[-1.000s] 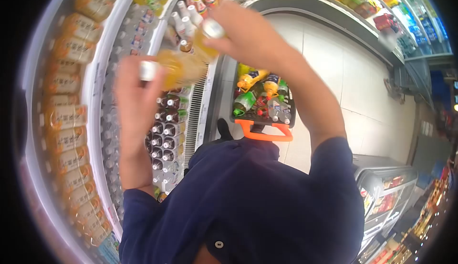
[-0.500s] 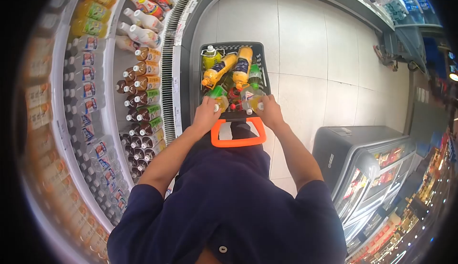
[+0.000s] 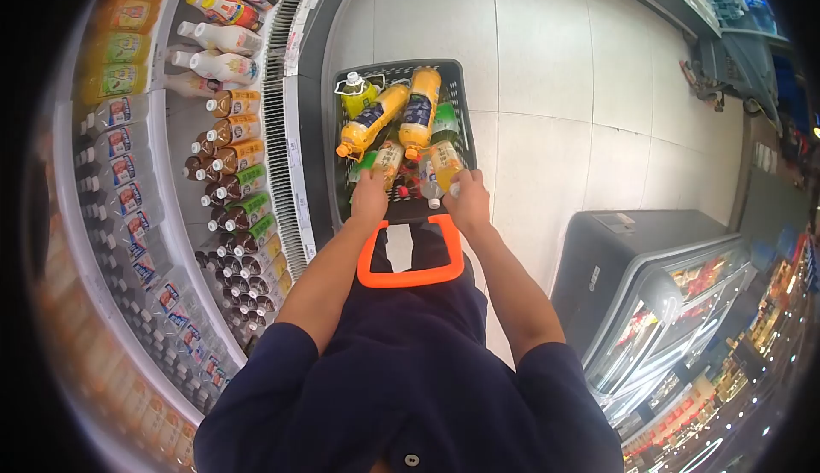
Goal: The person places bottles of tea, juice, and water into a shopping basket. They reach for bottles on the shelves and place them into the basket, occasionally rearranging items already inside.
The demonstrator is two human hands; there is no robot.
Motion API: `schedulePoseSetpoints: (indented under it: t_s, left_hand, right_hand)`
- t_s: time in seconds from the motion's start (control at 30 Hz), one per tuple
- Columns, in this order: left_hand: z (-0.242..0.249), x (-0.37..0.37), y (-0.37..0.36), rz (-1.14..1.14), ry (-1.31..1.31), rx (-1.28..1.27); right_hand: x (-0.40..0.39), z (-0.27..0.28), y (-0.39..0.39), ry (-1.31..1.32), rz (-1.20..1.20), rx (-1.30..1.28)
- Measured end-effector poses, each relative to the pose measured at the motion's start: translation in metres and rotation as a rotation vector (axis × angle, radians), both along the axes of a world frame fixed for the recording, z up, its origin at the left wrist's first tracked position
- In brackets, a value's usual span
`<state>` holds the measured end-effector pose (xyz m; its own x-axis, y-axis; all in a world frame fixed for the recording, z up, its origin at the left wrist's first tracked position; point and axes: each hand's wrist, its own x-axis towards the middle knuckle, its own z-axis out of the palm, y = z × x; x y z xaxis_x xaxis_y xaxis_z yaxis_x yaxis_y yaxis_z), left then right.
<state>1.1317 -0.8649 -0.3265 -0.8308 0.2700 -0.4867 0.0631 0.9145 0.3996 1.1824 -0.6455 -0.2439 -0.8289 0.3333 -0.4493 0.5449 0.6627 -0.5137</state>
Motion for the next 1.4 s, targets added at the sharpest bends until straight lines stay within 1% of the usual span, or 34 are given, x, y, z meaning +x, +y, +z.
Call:
schedulePoseSetpoints:
  t_s: [0.13, 0.2, 0.23, 0.3, 0.37, 0.4, 0.43, 0.5, 0.53, 0.6, 0.73, 0.8, 0.83, 0.9, 1.0, 1.03, 1.1, 1.17, 1.3, 1.33, 1.4]
  left_hand:
    - [-0.032, 0.013, -0.002, 0.043, -0.111, -0.008]
    - [-0.042, 0.015, -0.005, 0.115, -0.183, 0.0]
    - [-0.045, 0.015, -0.006, 0.116, -0.186, -0.003]
    - [-0.05, 0.019, -0.007, 0.196, -0.205, 0.028]
    - [-0.075, 0.023, -0.013, 0.224, -0.215, 0.06]
    - [-0.08, 0.019, -0.015, 0.25, -0.218, 0.093]
    - [-0.083, 0.017, -0.016, 0.255, -0.223, 0.09]
    - [-0.087, 0.015, -0.022, 0.131, -0.284, 0.186]
    - [-0.088, 0.014, -0.027, 0.137, -0.283, 0.181]
    - [-0.083, 0.011, -0.037, 0.075, -0.384, 0.154]
    - [-0.059, 0.024, -0.063, 0.03, -0.445, 0.125]
    - [-0.048, 0.03, -0.078, 0.11, -0.43, 0.204]
    - [-0.042, 0.033, -0.085, 0.11, -0.427, 0.199]
    - [-0.033, 0.038, -0.097, 0.258, -0.392, 0.246]
    - [-0.024, 0.046, -0.114, 0.265, -0.412, 0.239]
    - [-0.023, 0.049, -0.117, 0.269, -0.41, 0.239]
    - [-0.019, 0.057, -0.123, 0.268, -0.409, 0.257]
    - [-0.014, 0.062, -0.127, 0.259, -0.425, 0.249]
    - [-0.006, 0.069, -0.13, 0.22, -0.444, 0.226]
    - [-0.002, 0.069, -0.131, 0.223, -0.442, 0.226]
    - [0.005, 0.068, -0.133, 0.191, -0.457, 0.198]
  right_hand:
    - [0.008, -0.009, 0.001, -0.024, 0.007, -0.005]
    - [0.01, -0.009, 0.0, -0.037, 0.018, -0.002]
    - [0.011, -0.009, 0.001, -0.048, 0.026, -0.008]
    - [0.014, -0.006, -0.002, -0.067, 0.038, -0.016]
    - [0.015, 0.0, -0.005, -0.047, 0.05, -0.066]
    - [0.013, 0.002, -0.007, -0.053, 0.052, -0.068]
    - [0.012, 0.004, -0.01, -0.044, 0.069, -0.078]
    - [0.012, 0.005, -0.018, -0.038, 0.094, -0.094]
    - [0.01, 0.004, -0.021, -0.011, 0.111, -0.104]
    - [0.007, 0.002, -0.032, 0.02, 0.131, -0.12]
    - [-0.006, -0.006, -0.058, 0.077, 0.194, -0.157]
    - [-0.015, -0.012, -0.075, 0.088, 0.212, -0.175]
    - [-0.019, -0.014, -0.085, 0.08, 0.225, -0.197]
    - [-0.025, -0.022, -0.1, 0.077, 0.24, -0.218]
    - [-0.031, -0.037, -0.12, -0.033, 0.342, -0.27]
    - [-0.031, -0.045, -0.125, -0.032, 0.346, -0.271]
    - [-0.027, -0.063, -0.138, -0.087, 0.354, -0.206]
    - [-0.022, -0.07, -0.151, -0.112, 0.359, -0.195]
    - [-0.025, -0.067, -0.174, -0.178, 0.365, -0.169]
    - [-0.022, -0.076, -0.179, -0.177, 0.369, -0.169]
    - [-0.01, -0.102, -0.186, -0.15, 0.186, -0.086]
